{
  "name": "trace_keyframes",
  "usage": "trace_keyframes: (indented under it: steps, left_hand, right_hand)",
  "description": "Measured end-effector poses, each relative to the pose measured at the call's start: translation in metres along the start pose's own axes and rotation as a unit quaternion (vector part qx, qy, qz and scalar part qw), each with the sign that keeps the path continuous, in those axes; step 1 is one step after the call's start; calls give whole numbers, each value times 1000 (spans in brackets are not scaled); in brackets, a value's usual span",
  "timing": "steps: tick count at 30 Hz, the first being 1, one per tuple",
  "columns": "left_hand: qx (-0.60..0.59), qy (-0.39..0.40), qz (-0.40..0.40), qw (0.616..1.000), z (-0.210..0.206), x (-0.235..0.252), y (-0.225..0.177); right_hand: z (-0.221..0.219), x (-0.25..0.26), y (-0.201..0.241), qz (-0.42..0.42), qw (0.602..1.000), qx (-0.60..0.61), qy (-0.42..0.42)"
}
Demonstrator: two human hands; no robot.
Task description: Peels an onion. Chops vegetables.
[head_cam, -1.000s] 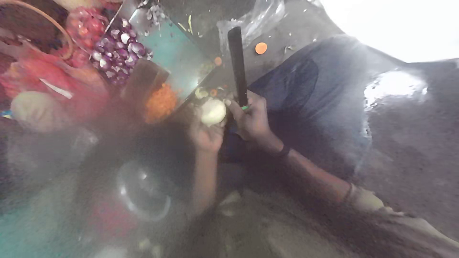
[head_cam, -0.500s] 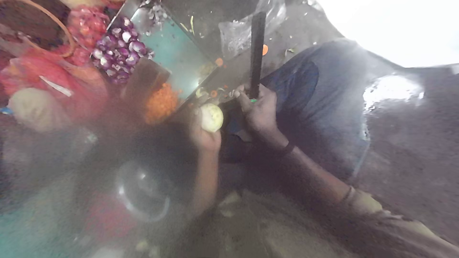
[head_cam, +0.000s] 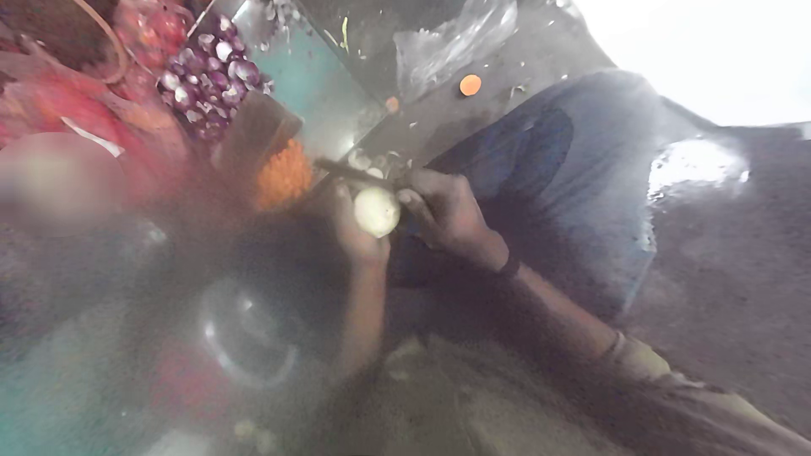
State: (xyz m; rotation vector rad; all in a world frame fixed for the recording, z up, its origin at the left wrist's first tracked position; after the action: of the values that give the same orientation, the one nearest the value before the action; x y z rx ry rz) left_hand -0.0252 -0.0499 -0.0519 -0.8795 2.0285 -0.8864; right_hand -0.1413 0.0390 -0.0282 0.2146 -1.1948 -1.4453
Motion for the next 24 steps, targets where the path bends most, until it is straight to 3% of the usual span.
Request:
trace_keyframes:
  steps: [5, 10, 14, 19, 24]
  left_hand:
    - [17, -30, 14, 999, 5, 2, -1]
    - [50, -20, 25, 998, 15, 4, 1]
    - [16, 17, 39, 999, 5, 3, 0]
    - [1, 3, 49, 999, 9, 5, 0]
    - [50, -3, 38, 998, 6, 1, 1]
  right_hand:
    - [1, 2, 5, 24, 998, -42, 33]
    - [2, -1, 3, -41, 995, -82, 38]
    - [5, -6, -8, -139, 982, -122, 40]
    - [13, -1, -5, -41, 996, 44, -61]
    - [7, -1, -2, -42, 988, 142, -54]
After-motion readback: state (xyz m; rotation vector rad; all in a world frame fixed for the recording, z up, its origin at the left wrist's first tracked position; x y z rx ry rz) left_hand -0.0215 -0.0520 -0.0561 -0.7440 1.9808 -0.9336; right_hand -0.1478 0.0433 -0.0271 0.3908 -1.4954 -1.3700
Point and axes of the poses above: each hand's wrist, its own x-axis towards the middle knuckle, its own z-axis out of the back of the hand, y = z × x, the point moved 6 cm from there along x, towards the middle knuckle, and after that the axes turned 15 degrees about z, right-handed, at the moved point
